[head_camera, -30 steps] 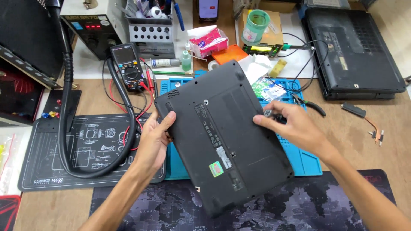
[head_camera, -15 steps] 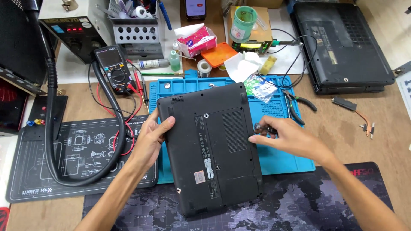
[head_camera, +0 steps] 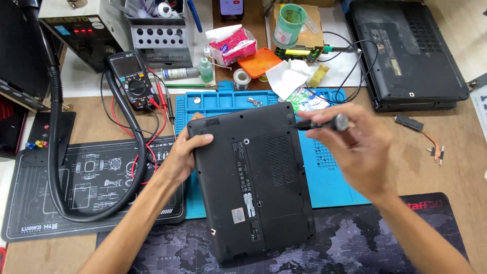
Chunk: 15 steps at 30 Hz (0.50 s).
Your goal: Disassembling a laptop by removing screws and the back panel to inspect internal components on a repair bench.
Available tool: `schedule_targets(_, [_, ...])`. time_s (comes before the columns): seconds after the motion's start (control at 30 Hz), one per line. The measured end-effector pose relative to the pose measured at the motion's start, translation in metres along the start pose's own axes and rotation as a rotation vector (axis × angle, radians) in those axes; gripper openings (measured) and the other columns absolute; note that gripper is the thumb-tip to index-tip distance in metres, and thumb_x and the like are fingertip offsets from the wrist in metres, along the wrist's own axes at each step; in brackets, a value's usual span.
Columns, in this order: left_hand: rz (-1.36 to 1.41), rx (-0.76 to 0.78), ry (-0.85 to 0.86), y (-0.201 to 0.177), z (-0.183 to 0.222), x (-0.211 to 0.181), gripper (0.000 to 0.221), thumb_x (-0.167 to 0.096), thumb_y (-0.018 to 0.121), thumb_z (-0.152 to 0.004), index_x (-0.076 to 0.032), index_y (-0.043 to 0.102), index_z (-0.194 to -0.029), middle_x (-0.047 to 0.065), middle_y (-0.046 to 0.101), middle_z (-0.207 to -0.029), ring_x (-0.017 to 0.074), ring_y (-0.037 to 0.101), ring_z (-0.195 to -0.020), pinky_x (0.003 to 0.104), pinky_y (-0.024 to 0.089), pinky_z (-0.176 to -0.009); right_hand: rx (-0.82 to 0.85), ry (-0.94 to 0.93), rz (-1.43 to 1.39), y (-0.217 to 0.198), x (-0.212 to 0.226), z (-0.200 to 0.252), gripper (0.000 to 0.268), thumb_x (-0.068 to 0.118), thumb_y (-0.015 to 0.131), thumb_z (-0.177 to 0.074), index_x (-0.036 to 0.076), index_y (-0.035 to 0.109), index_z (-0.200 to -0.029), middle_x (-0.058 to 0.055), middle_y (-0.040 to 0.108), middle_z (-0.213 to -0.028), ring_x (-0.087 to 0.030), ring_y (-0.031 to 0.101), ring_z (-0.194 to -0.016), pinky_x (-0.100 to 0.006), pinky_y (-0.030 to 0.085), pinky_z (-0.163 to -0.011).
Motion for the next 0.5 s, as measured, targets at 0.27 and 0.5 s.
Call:
schedule_targets(0.27, [-0.026, -0.078, 0.021, 0.003, -0.003, 0.002, 0.049, -0.018, 0.076, -0.074, -0.01, 0.062, -0.12, 0.013, 0.068, -0.092, 0.0251, 0.072, -0.076, 0.04, 0.062, -0.065, -0.123, -0.296, -0.218, 0.064, -0.035, 0.012, 0.051, -0.014, 0.063, -0.095, 0.009, 0.032, -0.128, -0.029, 0.07, -0.111, -0.039, 0.076, -0.1, -0.041, 0.068, -0.082])
schedule_targets(0.5, [0.013, -0.103, 0.106, 0.001, 0.001, 0.0, 0.045, -0.009, 0.079, -0.074, 0.0, 0.072, -0.117, 0.019, 0.073, -0.082, 0.0292, 0.077, -0.073, 0.044, 0.065, -0.064, -0.14, -0.383, -0.224, 0.086, -0.035, 0.014, 0.042, -0.017, 0.067, -0.089, 0.002, 0.042, -0.116, -0.026, 0.074, -0.105, -0.038, 0.077, -0.096, -0.04, 0.067, -0.079])
Point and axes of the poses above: each hand's wrist, its own z-axis away from the middle knuckle, its own y-axis out of the palm, x = y × z, the point moved 5 cm from there along -z, towards the middle knuckle
